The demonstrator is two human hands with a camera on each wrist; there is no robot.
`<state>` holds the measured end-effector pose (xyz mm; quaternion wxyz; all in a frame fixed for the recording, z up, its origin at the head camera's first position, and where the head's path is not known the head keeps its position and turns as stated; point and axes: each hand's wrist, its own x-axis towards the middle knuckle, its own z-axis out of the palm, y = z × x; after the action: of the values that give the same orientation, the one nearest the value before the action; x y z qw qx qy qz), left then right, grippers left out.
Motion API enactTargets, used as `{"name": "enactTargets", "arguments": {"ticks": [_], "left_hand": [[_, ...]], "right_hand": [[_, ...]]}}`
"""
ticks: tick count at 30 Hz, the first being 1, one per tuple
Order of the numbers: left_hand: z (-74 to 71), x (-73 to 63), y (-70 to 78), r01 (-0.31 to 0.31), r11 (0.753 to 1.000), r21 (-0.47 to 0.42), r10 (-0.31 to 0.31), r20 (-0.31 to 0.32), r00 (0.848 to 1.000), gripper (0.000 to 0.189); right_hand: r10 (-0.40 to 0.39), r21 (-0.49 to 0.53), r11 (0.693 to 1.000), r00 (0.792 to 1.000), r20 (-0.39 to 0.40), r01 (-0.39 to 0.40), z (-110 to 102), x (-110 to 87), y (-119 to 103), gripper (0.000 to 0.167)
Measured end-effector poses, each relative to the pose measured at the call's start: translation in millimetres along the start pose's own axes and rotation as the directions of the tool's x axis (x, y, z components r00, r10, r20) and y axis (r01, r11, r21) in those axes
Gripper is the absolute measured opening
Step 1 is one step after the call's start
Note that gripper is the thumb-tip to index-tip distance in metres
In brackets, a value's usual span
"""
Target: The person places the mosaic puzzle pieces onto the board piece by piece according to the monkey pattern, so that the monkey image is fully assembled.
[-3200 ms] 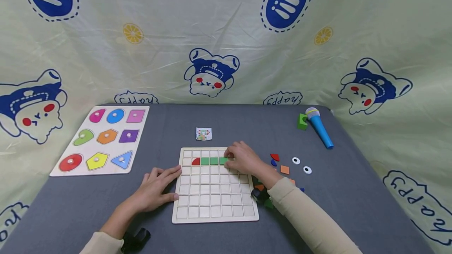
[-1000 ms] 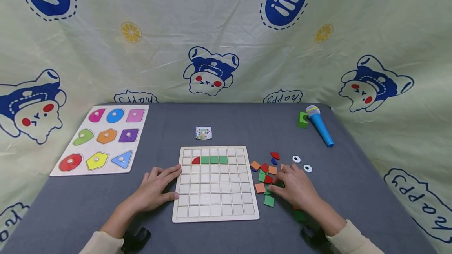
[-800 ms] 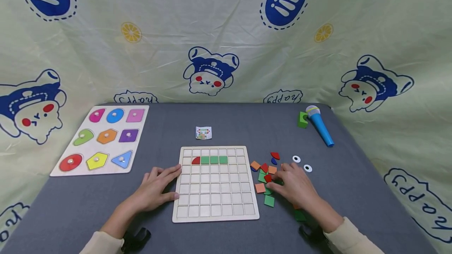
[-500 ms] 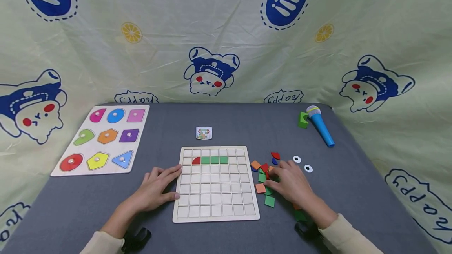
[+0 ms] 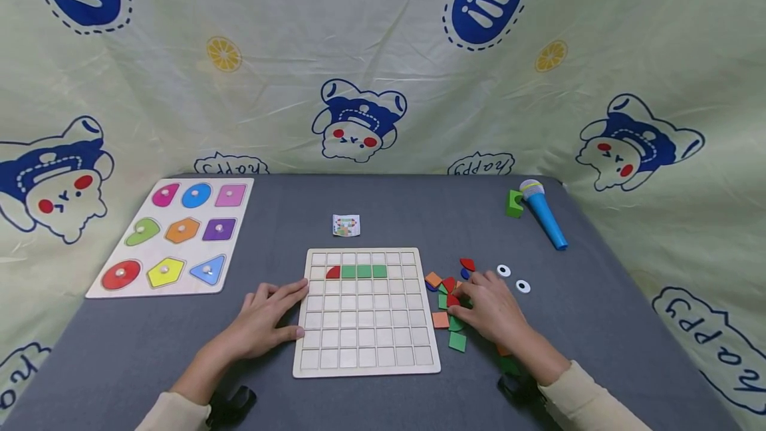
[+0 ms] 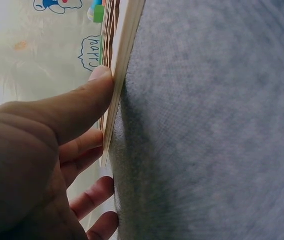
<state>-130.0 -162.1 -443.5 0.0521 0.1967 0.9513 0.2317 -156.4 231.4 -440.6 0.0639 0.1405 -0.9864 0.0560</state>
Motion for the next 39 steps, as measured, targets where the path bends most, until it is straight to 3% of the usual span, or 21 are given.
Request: {"name": "enactTargets", "arguments": {"ticks": [5, 11, 20, 24, 31, 39], "left_hand": [[0.4, 0.4, 0.0, 0.0, 1.0, -0.005, 0.0, 0.007, 1.0, 0.069], [-0.3, 0.3, 0.3, 0.008, 1.0, -0.005, -0.008, 0.006, 1.0, 0.069], [-2.2, -0.6, 2.1, 0.014, 1.0, -0.018, -0.014, 0.014, 1.0, 0.069], [-1.1, -0.3, 1.8, 0.015, 1.0, -0.017, -0.014, 0.013, 1.0, 0.069], [1.8, 0.3, 0.7, 0.004, 1.0, -0.016, -0.004, 0.007, 1.0, 0.07], [1.4, -0.6, -0.6, 0.01, 1.0, -0.014, -0.01, 0.009, 1.0, 0.071]], "right_hand": [[-0.004, 0.003, 1.0, 1.0, -0.002, 0.004, -1.8, -0.8, 1.3, 0.028], [-0.076, 0.035, 0.996, 0.995, -0.069, 0.078, -11.4, 4.7, -4.1, 0.031], [-0.183, 0.067, 0.979, 0.975, -0.127, 0.193, -18.0, 38.0, -30.4, 0.027], [-0.201, 0.076, 0.975, 0.976, -0.085, 0.207, -13.2, 55.8, -44.5, 0.025], [-0.135, 0.053, 0.99, 0.988, 0.069, 0.131, -2.5, 77.4, -61.5, 0.023], [-0.148, 0.067, 0.988, 0.983, 0.104, 0.142, 6.0, 86.0, -65.6, 0.024]]}}
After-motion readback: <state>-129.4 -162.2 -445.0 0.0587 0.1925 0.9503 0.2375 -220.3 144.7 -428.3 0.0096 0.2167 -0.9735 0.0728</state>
